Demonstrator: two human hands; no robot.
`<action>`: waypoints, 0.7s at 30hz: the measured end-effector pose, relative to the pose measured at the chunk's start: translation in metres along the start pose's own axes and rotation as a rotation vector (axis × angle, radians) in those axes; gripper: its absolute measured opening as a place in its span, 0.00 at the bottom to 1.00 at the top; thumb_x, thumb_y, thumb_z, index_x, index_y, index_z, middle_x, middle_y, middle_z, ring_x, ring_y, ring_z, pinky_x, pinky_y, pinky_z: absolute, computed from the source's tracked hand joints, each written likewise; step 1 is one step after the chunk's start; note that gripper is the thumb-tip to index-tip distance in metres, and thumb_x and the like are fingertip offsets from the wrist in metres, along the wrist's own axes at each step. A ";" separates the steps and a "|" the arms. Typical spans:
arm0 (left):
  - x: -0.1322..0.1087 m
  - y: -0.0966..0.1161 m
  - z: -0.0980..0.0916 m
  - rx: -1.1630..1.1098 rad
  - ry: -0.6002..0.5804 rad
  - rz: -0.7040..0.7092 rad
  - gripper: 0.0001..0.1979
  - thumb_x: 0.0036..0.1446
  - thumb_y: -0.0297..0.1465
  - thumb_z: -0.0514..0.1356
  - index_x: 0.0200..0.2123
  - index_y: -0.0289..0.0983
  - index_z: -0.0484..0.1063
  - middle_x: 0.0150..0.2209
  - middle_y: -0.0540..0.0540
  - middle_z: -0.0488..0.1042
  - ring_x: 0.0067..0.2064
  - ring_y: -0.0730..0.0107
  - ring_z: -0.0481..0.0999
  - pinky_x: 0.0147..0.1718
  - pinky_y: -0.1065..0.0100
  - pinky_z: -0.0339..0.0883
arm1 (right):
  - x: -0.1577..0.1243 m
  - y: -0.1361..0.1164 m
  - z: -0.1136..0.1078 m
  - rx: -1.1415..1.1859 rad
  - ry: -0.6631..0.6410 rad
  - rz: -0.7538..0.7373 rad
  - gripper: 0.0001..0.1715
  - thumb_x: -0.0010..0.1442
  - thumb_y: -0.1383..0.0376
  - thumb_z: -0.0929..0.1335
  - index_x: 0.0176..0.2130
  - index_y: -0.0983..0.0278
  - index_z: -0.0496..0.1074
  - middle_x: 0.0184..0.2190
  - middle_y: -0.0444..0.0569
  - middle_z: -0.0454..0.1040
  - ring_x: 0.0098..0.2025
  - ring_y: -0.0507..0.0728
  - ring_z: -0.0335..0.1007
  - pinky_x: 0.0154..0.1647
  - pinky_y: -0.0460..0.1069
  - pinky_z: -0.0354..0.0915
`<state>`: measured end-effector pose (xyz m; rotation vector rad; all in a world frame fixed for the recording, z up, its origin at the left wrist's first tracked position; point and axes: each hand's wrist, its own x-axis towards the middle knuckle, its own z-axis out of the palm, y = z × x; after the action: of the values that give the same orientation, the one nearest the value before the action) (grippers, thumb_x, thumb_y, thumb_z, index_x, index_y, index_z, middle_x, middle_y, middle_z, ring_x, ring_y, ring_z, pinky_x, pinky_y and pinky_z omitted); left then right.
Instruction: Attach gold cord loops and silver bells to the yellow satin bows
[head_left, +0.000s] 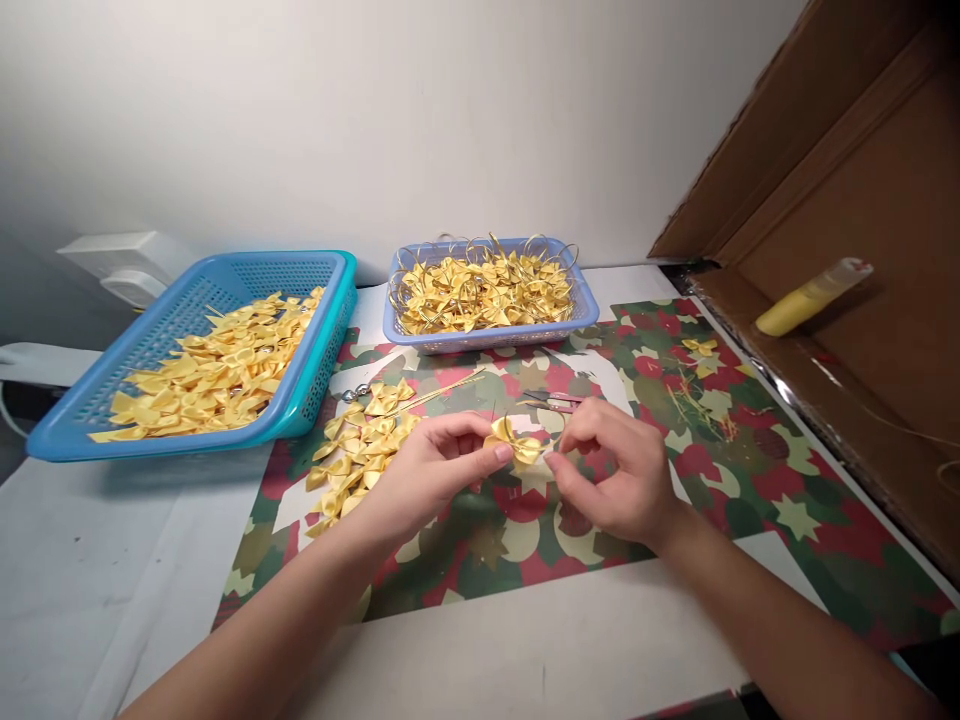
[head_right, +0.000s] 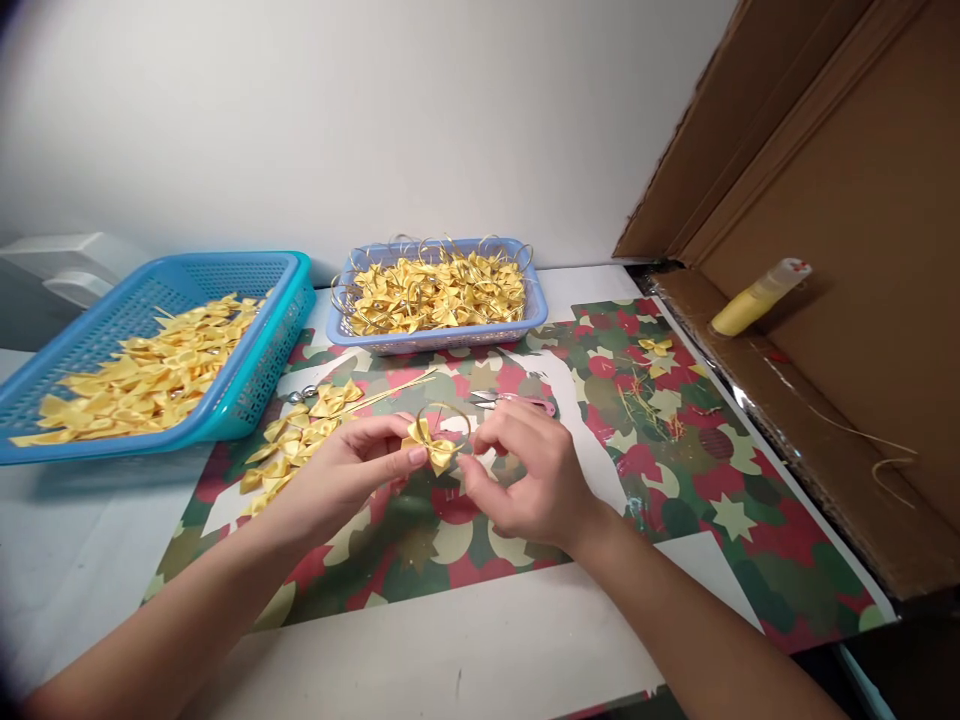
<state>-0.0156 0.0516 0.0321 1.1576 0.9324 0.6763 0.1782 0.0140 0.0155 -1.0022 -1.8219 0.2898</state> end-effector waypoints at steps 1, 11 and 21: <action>0.000 -0.001 0.002 0.001 0.023 0.022 0.09 0.47 0.35 0.70 0.24 0.36 0.76 0.23 0.53 0.71 0.22 0.81 0.66 0.20 0.78 0.62 | -0.001 -0.001 0.001 0.014 -0.008 0.013 0.11 0.53 0.73 0.68 0.28 0.61 0.62 0.22 0.40 0.63 0.24 0.51 0.56 0.27 0.47 0.57; -0.006 -0.016 0.008 0.113 0.168 0.232 0.02 0.51 0.28 0.67 0.29 0.37 0.77 0.28 0.51 0.79 0.30 0.74 0.78 0.31 0.75 0.73 | -0.007 -0.018 0.012 0.199 0.006 0.428 0.06 0.59 0.69 0.67 0.31 0.61 0.65 0.22 0.38 0.63 0.22 0.48 0.58 0.22 0.44 0.58; -0.008 -0.015 0.010 0.429 0.205 0.423 0.03 0.53 0.24 0.63 0.29 0.36 0.75 0.30 0.48 0.79 0.32 0.70 0.78 0.33 0.73 0.73 | -0.008 -0.018 0.013 0.141 -0.008 0.365 0.05 0.59 0.68 0.67 0.31 0.61 0.65 0.22 0.40 0.65 0.24 0.50 0.61 0.24 0.45 0.62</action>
<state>-0.0110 0.0359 0.0214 1.7191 1.0457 0.9789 0.1591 0.0004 0.0146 -1.2306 -1.5929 0.6361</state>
